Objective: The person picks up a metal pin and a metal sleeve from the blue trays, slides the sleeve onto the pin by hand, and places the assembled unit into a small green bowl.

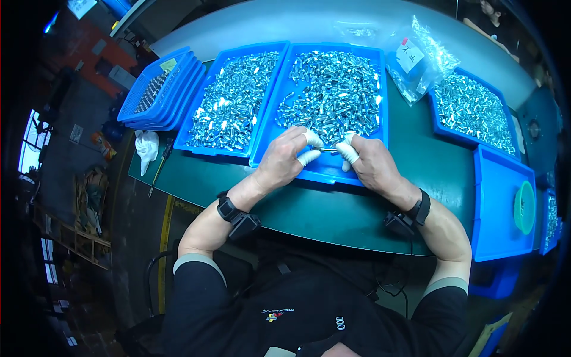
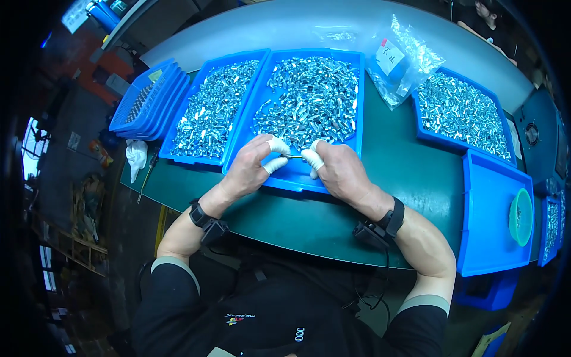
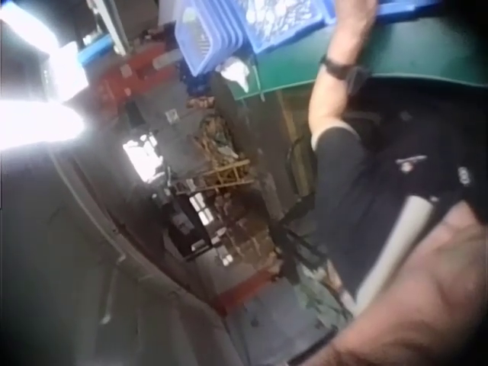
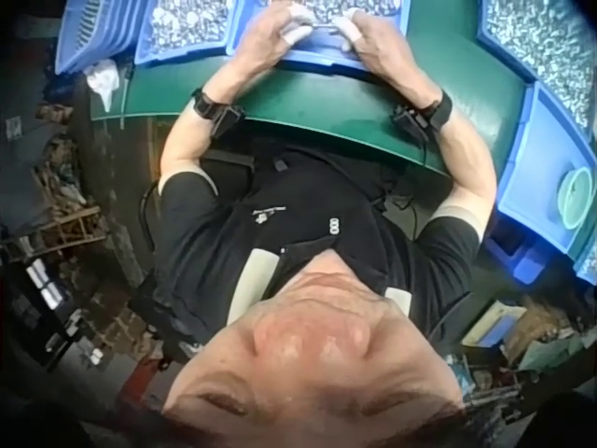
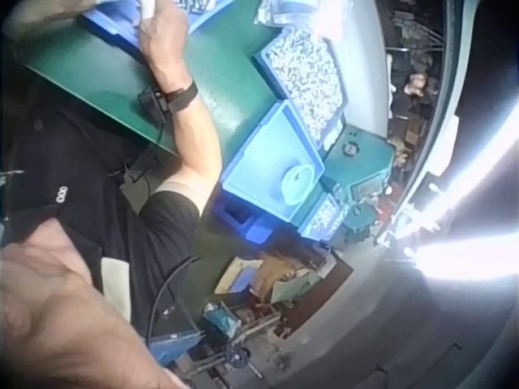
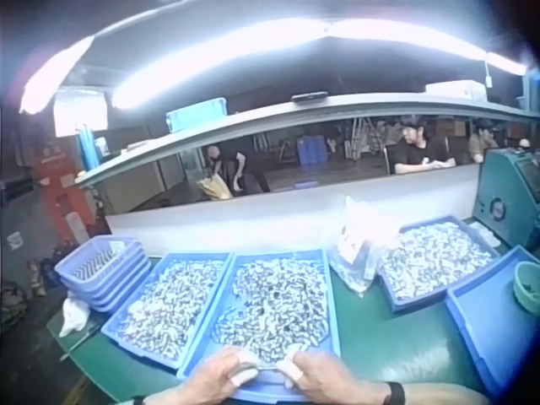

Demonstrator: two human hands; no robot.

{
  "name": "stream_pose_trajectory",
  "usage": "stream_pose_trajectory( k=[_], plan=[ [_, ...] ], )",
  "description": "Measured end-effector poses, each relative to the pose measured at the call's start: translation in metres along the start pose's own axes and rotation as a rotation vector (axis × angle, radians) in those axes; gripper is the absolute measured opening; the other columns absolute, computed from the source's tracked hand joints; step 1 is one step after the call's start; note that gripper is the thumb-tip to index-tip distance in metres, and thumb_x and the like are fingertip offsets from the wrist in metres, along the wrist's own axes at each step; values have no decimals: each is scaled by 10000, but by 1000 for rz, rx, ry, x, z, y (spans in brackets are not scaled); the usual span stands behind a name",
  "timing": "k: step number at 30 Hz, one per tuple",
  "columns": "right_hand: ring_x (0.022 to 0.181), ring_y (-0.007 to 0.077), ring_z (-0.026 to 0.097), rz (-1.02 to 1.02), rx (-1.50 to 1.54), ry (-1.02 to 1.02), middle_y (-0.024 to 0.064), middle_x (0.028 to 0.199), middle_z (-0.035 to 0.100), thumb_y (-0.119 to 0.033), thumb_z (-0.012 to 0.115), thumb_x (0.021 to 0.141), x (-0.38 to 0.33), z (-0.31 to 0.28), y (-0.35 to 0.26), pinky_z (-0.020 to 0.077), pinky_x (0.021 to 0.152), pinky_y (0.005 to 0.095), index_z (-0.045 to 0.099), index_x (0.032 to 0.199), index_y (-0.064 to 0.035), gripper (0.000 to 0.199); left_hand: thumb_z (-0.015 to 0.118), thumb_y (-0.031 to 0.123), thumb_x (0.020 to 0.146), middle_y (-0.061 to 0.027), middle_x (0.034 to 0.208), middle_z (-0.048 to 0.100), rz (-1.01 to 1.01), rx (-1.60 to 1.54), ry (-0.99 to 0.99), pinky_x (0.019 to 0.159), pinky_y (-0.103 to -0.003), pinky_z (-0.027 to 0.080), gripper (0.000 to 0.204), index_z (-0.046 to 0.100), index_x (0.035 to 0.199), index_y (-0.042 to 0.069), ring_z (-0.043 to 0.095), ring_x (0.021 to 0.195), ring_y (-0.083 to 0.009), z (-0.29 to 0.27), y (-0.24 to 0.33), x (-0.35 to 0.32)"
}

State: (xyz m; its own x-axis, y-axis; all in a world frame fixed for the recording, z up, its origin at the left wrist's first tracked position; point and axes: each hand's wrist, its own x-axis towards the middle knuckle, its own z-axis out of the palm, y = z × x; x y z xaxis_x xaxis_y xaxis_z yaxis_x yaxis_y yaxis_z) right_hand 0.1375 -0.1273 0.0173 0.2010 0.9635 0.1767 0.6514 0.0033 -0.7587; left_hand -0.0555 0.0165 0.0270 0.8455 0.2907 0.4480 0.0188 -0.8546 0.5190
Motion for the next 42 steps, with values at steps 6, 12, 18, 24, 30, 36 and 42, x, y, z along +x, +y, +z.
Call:
stream_pose_trajectory(
  k=[6,12,18,24,30,36,42],
  plan=[
    [620,169,652,39,166,68,75,695,686,-258,603,1069,2,-1,-2,491,574,351,658,939,-9,286,778,79,871,-140,995,710,-64,294,117,855,-404,543,167,682,1004,47,692,974,-330,-65,-55,10],
    [626,153,652,21,189,52,70,700,682,-249,602,1071,0,-1,2,493,574,337,649,931,-3,287,719,124,914,-170,1112,668,-295,692,23,913,-457,522,237,670,1129,35,646,1078,-359,-102,-124,21],
    [630,154,660,20,208,25,79,702,679,-240,610,1066,-1,0,2,495,575,332,639,920,5,287,705,145,899,-138,1169,646,-169,702,-177,976,-468,492,319,651,1209,89,605,1128,-375,-90,-144,20],
    [649,173,696,24,182,31,109,732,682,-218,620,1058,0,1,5,497,575,347,645,931,21,272,666,128,925,-142,1121,642,-83,708,-233,943,-472,492,225,658,1147,91,605,1083,-370,-123,-145,-17],
    [643,183,693,3,192,35,114,723,690,-216,628,1050,-2,-4,-2,496,580,351,656,943,19,259,673,145,937,-161,1159,646,-151,849,-225,1006,-460,475,187,670,1102,57,595,1175,-363,-153,-147,-62],
    [641,154,670,-10,232,68,95,726,703,-209,623,1049,0,0,3,491,587,334,670,953,11,244,740,110,885,-142,1242,667,-105,822,-13,1003,-452,503,302,703,1183,79,615,1181,-373,-136,-124,-60],
    [671,246,719,61,271,114,126,744,729,-204,656,1010,-1,-1,3,513,607,391,696,966,-5,207,775,87,856,-124,1075,693,99,392,-142,890,-415,543,283,719,1133,76,663,1016,-344,-41,-24,-9]
  ],
)
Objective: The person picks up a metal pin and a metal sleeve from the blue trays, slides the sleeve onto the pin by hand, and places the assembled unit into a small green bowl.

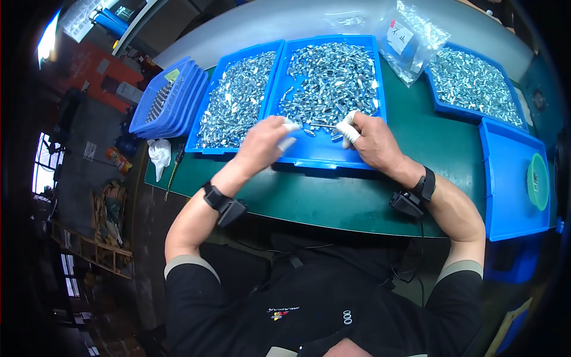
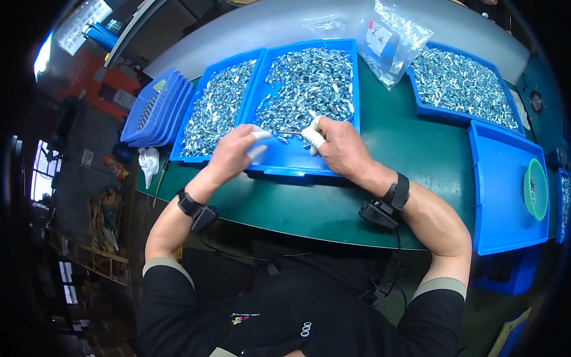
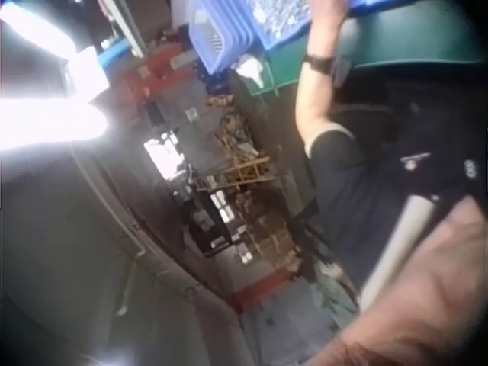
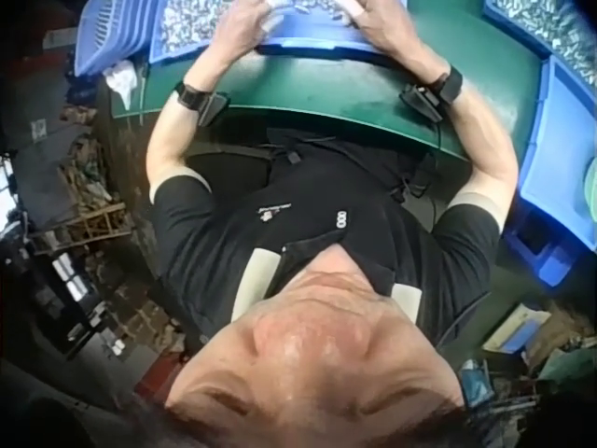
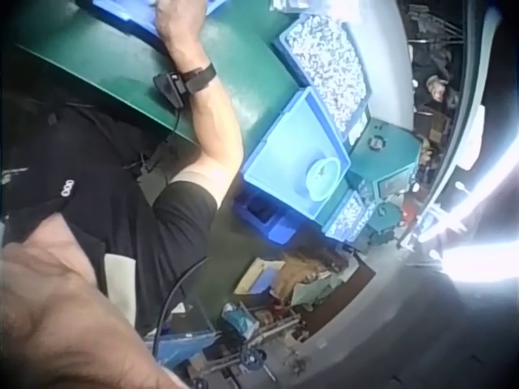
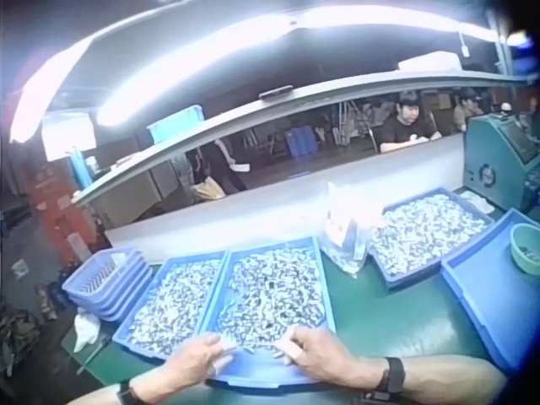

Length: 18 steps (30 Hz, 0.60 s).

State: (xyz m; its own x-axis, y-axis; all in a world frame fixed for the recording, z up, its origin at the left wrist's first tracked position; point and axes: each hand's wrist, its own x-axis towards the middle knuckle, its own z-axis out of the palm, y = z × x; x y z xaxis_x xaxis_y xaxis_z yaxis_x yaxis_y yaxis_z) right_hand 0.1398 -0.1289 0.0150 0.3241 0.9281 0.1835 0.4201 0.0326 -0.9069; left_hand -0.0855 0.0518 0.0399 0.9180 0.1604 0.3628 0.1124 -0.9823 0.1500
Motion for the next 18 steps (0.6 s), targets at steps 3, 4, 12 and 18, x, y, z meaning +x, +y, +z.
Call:
stream_pose_trajectory(
  k=[3,4,12,18],
  plan=[
    [682,232,725,-36,8,15,123,755,736,-178,670,993,0,2,0,518,607,384,702,971,-7,175,777,81,843,-127,994,669,-72,1,-131,852,-433,533,239,718,1073,60,653,963,-349,15,11,16],
    [689,251,727,-31,11,18,135,765,736,-179,679,985,0,4,-1,521,613,394,701,968,-6,175,777,81,843,-127,994,669,-68,-3,-130,852,-433,533,239,718,1073,60,653,963,-349,16,11,18],
    [648,254,674,-69,-225,16,159,766,699,-230,738,968,-1,5,-2,494,596,396,681,973,8,244,776,33,850,-107,905,656,-305,-219,-179,761,-378,530,194,721,1035,31,644,813,-267,26,1,21],
    [643,289,663,-99,-267,35,165,759,694,-211,735,960,0,7,3,493,597,405,684,969,-2,216,799,54,863,-68,838,634,-375,-304,-79,677,-323,498,151,745,1003,43,599,717,-175,29,5,16]
  ],
)
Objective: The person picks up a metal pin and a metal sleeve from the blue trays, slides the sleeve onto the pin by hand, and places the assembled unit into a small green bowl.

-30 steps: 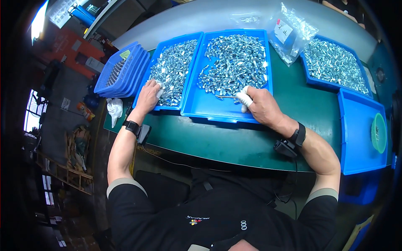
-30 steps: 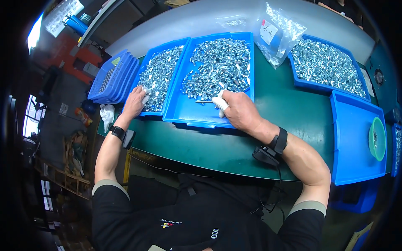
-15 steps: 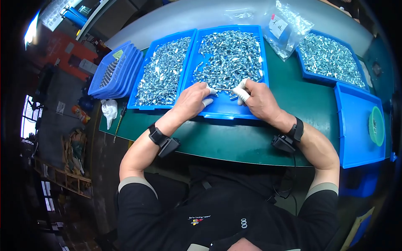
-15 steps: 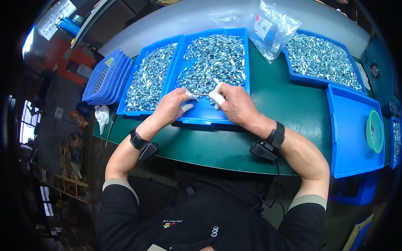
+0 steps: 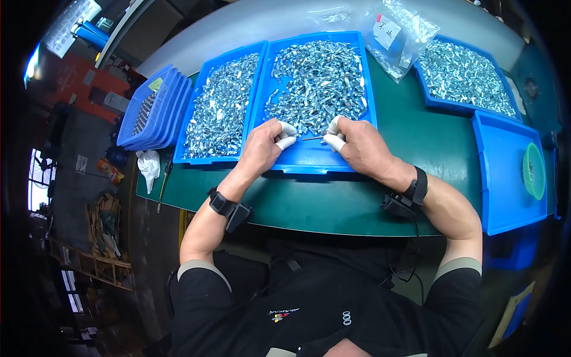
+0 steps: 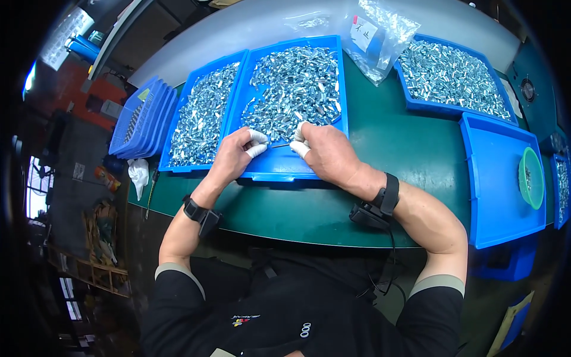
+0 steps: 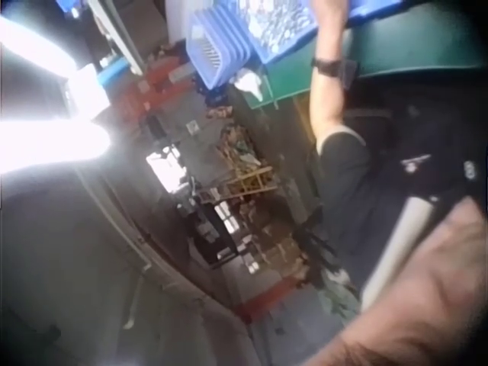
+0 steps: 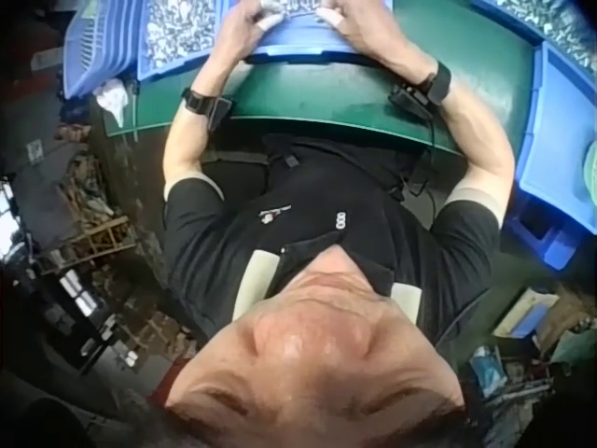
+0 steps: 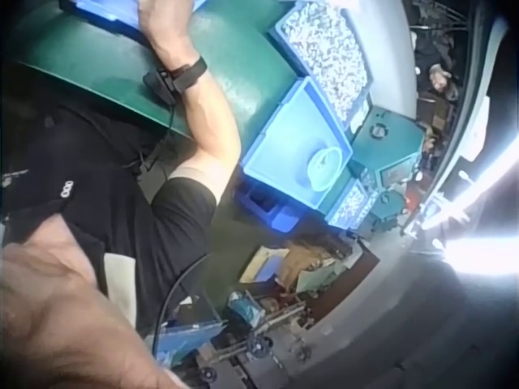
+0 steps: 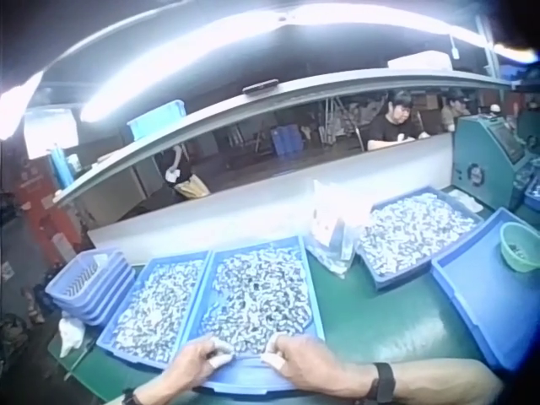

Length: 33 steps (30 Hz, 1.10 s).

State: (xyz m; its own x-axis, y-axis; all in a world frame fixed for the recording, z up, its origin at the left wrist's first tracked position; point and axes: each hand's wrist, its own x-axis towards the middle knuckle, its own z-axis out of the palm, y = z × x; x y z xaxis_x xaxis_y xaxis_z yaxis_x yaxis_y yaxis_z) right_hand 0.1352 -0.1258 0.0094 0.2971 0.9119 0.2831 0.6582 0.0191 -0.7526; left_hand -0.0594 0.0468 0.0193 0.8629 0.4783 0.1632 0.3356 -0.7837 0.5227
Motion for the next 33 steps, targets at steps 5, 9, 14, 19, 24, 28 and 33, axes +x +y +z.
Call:
stream_pose_trajectory(
  k=[5,9,14,19,24,28,33],
  plan=[
    [658,270,685,9,16,9,157,764,704,-192,738,959,0,-3,-4,504,603,392,683,970,-1,199,797,25,857,-61,857,627,93,-108,68,693,-307,509,160,743,1006,49,610,749,-174,2,6,-5],
    [674,245,705,52,56,-6,152,774,717,-170,736,965,1,-2,-3,520,610,378,680,968,9,188,789,12,859,-73,950,670,136,-155,83,736,-312,531,167,736,1015,44,651,841,-194,1,6,-5],
    [683,225,713,61,117,3,146,779,720,-160,738,967,2,-1,-1,529,612,364,675,972,26,196,788,12,858,-81,989,709,117,-162,59,780,-325,538,162,735,1008,42,673,919,-219,1,5,-7],
    [673,226,707,43,94,-18,145,775,714,-161,736,966,-1,-2,-4,505,589,377,679,954,16,186,798,19,848,-91,971,726,177,-136,76,810,-351,543,173,733,1007,39,681,934,-250,4,8,-9],
    [634,253,689,2,-2,-18,142,716,692,-195,720,978,-1,-4,-2,477,565,396,689,933,-2,200,809,31,839,-97,968,726,234,-128,73,826,-366,546,180,730,1000,41,682,934,-274,12,18,-5],
    [610,284,691,1,-12,-83,147,678,686,-227,692,995,2,-4,1,479,548,420,699,908,-5,239,811,34,838,-97,959,721,216,-197,90,815,-369,542,179,725,995,43,681,918,-279,14,23,-6],
    [620,285,706,34,23,-150,152,690,699,-242,690,992,8,-8,-3,478,533,436,716,876,-6,264,813,29,834,-101,923,710,233,-199,94,759,-383,529,175,730,986,53,676,873,-281,20,27,-2]
  ],
)
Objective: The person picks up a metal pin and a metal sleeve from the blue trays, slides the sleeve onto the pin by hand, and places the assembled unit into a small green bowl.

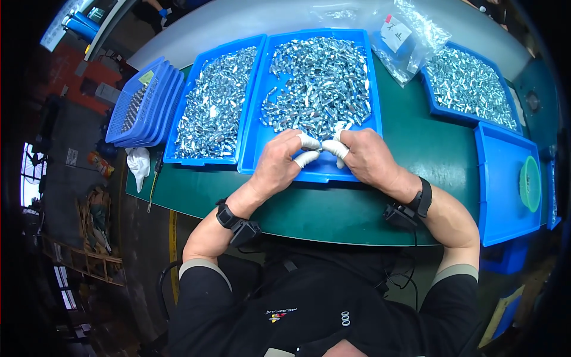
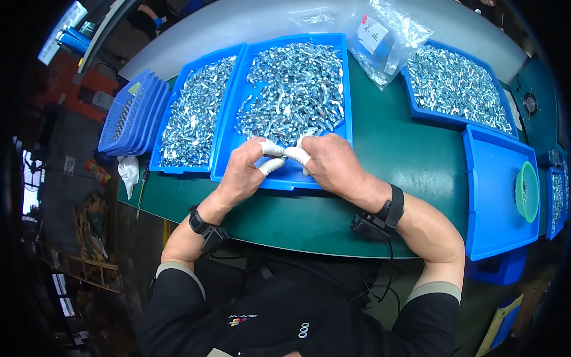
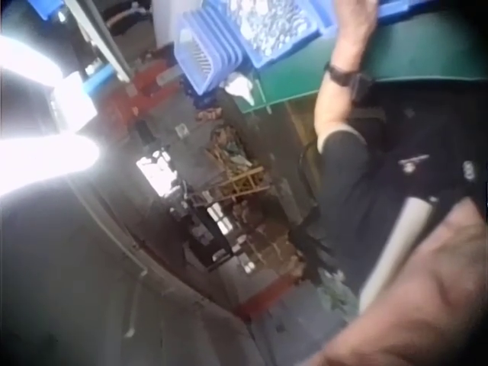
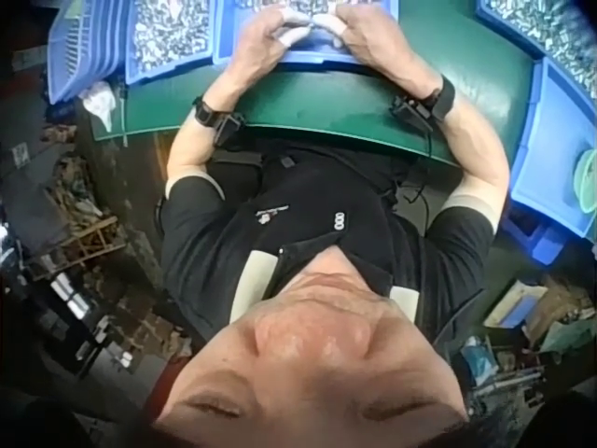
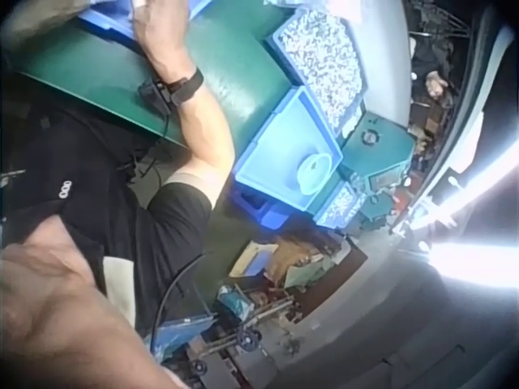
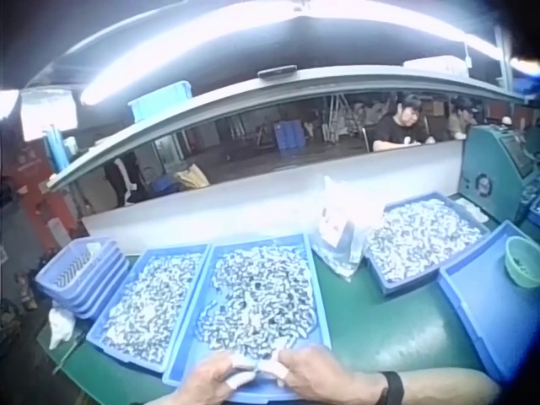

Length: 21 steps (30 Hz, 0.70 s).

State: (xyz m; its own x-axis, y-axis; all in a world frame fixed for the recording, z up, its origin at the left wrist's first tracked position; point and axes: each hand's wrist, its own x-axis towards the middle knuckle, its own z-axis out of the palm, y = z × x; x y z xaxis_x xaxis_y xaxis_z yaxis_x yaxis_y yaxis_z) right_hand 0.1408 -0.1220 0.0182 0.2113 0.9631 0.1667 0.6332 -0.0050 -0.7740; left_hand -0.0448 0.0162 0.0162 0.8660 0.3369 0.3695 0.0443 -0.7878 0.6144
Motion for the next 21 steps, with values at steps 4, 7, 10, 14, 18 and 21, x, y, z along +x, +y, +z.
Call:
stream_pose_trajectory(
  k=[4,7,10,14,18,21],
  plan=[
    [637,317,702,-33,-37,29,149,678,691,-271,694,977,-3,0,-2,488,557,453,705,836,-25,284,820,23,827,-102,890,699,26,-9,46,741,-384,527,179,727,978,52,673,848,-290,2,1,-2],
    [697,356,712,14,38,25,176,721,697,-314,708,963,-7,0,-3,499,585,471,703,847,-30,307,810,31,841,-106,904,704,15,-12,40,757,-392,532,167,723,982,43,678,861,-294,4,1,-4],
    [719,352,702,39,132,81,203,831,716,-250,747,939,-8,2,-9,506,607,441,728,987,-16,239,806,51,851,-111,913,707,0,-34,67,775,-392,532,167,722,994,45,681,874,-296,3,1,-6],
    [724,350,692,-17,111,88,201,842,713,-169,764,917,-9,3,-4,515,637,420,720,985,-7,181,802,72,863,-103,912,707,28,-37,86,775,-393,528,188,710,1026,54,682,871,-292,3,-2,-7],
    [744,309,707,-51,107,100,186,852,724,-118,747,927,-8,3,-7,522,640,407,721,1001,2,144,801,69,864,-104,908,703,42,-64,106,757,-389,530,190,704,1027,50,685,859,-294,3,-1,-7],
    [738,247,706,-21,184,124,162,834,723,-87,759,915,-8,5,-8,521,633,378,725,1013,2,137,793,63,874,-108,904,696,69,-91,120,753,-392,537,180,694,1024,43,680,852,-296,4,-1,-7]
  ],
)
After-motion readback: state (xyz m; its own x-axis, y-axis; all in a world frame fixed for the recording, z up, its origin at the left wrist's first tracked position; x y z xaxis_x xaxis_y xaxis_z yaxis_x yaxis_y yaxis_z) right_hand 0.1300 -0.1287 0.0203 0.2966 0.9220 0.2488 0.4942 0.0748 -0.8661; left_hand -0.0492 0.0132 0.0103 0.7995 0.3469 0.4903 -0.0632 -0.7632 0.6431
